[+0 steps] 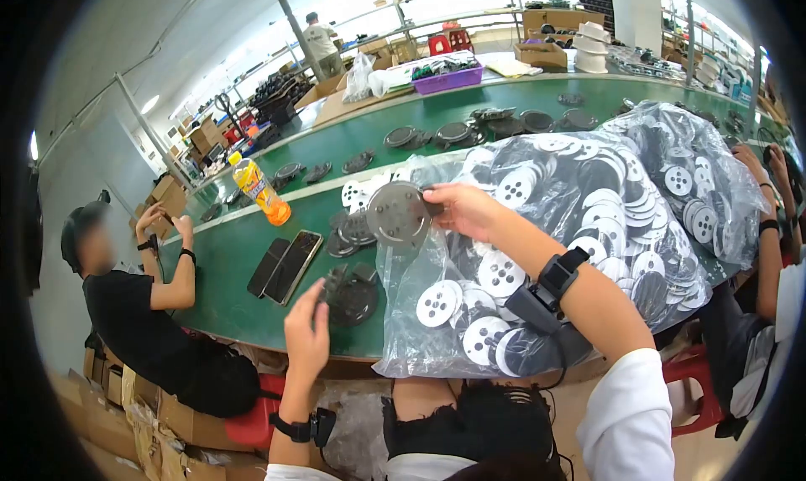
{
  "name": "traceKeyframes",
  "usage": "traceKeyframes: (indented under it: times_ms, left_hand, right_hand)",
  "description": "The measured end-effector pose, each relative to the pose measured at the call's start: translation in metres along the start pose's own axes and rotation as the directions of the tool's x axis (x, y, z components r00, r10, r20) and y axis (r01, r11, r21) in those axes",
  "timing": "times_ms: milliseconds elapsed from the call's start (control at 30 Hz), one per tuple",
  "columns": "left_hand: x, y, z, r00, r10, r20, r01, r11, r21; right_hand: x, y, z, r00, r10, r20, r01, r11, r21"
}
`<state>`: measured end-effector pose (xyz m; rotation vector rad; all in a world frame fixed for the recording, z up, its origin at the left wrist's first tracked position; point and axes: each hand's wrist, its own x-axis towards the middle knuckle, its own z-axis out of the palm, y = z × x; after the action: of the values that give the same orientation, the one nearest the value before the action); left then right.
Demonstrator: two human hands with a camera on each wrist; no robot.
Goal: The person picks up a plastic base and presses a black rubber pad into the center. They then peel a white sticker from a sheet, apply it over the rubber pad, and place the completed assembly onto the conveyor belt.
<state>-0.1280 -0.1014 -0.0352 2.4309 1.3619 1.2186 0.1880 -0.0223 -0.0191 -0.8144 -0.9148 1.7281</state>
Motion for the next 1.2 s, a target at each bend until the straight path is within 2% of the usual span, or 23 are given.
traceKeyframes:
  times_ms: [33,133,167,200,267,333,400,433,467,533,600,633,667,733,800,867,900,933,967,1067,1100,1133,1200]
  left_hand:
    - [0.006,-0.001,-0.002,0.997,-0.038,-0.069,0.030,0.993,-0.118]
    - [0.016,-0.004,-0.013,0.997,0.036,-0.073,-0.038,0.999,-0.026]
    - [0.016,-0.010,-0.017,0.993,0.108,0.056,-0.115,0.980,0.161]
    - [0.016,-0.012,-0.017,0.991,0.123,0.050,-0.130,0.978,0.163]
    - [0.015,-0.014,-0.017,0.953,0.082,0.291,-0.172,0.938,0.301]
    - [0.031,-0.006,-0.028,0.915,0.097,0.392,-0.204,0.948,0.243]
    - [0.060,0.007,-0.035,0.902,0.142,0.407,-0.129,0.990,-0.058]
    - [0.077,0.002,-0.032,0.892,0.160,0.422,-0.048,0.964,-0.263]
    - [0.088,0.011,-0.025,0.894,0.072,0.443,0.196,0.826,-0.528]
    - [0.111,0.019,0.001,0.801,0.098,0.590,0.503,0.423,-0.753]
    - [0.126,0.025,0.024,0.783,0.110,0.613,0.531,0.396,-0.749]
    - [0.136,0.025,0.030,0.767,0.125,0.630,0.549,0.382,-0.744]
    - [0.147,0.021,0.031,0.770,0.129,0.624,0.546,0.374,-0.750]
    - [0.163,0.010,0.031,0.942,0.036,0.333,0.322,0.171,-0.931]
    - [0.174,-0.022,0.031,0.985,-0.078,0.153,0.157,0.050,-0.986]
    - [0.175,-0.041,0.024,0.979,-0.098,0.179,0.168,-0.109,-0.980]
    - [0.175,-0.050,0.024,0.979,-0.099,0.180,0.168,-0.116,-0.979]
    - [0.174,-0.058,0.028,0.966,-0.130,0.224,0.191,-0.227,-0.955]
    - [0.173,-0.065,0.032,0.948,-0.157,0.277,0.212,-0.339,-0.917]
    - [0.173,-0.067,0.028,0.914,-0.194,0.357,0.264,-0.383,-0.885]
    - [0.173,-0.065,0.023,0.908,-0.186,0.376,0.289,-0.372,-0.882]
    - [0.173,-0.067,0.023,0.905,-0.188,0.381,0.292,-0.374,-0.880]
    - [0.174,-0.070,0.024,0.927,-0.247,0.281,0.224,-0.235,-0.946]
  right_hand:
    - [-0.004,-0.003,0.006,1.000,-0.019,-0.010,0.019,1.000,0.003]
    - [-0.011,-0.012,0.018,0.998,-0.053,-0.040,0.054,0.998,0.022]
    - [-0.011,-0.014,0.017,0.998,-0.055,-0.008,0.056,0.998,0.037]
    - [-0.011,-0.016,0.014,0.998,-0.065,0.019,0.064,0.997,0.052]
    - [-0.012,-0.017,0.010,0.993,-0.099,0.064,0.096,0.995,0.039]
    - [-0.016,-0.020,0.014,0.990,-0.064,0.123,0.062,0.998,0.025]
    - [-0.016,-0.022,0.016,0.987,-0.071,0.143,0.068,0.997,0.025]
    - [-0.020,-0.024,0.026,0.982,-0.111,0.154,0.129,0.986,-0.109]
    - [-0.022,-0.025,0.034,0.975,-0.143,0.171,0.182,0.954,-0.238]
    - [-0.025,-0.023,0.039,0.967,-0.171,0.189,0.227,0.916,-0.331]
    - [-0.025,-0.025,0.044,0.954,-0.299,-0.019,0.269,0.881,-0.389]
    - [-0.027,-0.031,0.049,0.899,-0.399,-0.178,0.270,0.828,-0.491]
    - [-0.024,-0.035,0.044,0.899,-0.400,-0.178,0.267,0.824,-0.500]
    - [-0.019,-0.044,0.024,0.839,-0.456,-0.296,0.253,0.809,-0.530]
    - [-0.019,-0.053,0.018,0.905,-0.297,-0.304,0.142,0.886,-0.442]
    - [-0.009,-0.058,0.016,0.922,-0.250,-0.296,0.087,0.878,-0.471]
    - [0.000,-0.061,0.017,0.934,-0.251,-0.253,0.056,0.805,-0.591]
    - [0.008,-0.062,0.017,0.946,-0.243,-0.216,0.024,0.716,-0.698]
    - [0.021,-0.063,0.017,0.953,-0.257,-0.161,0.067,0.695,-0.716]
    - [0.057,-0.050,0.022,0.962,-0.226,0.153,0.236,0.408,-0.882]
    - [0.065,-0.044,0.028,0.962,-0.176,0.209,0.257,0.317,-0.913]
    - [0.073,-0.036,0.034,0.963,-0.172,0.206,0.253,0.321,-0.913]
    - [0.085,-0.020,0.044,0.970,-0.047,0.237,0.242,0.150,-0.959]
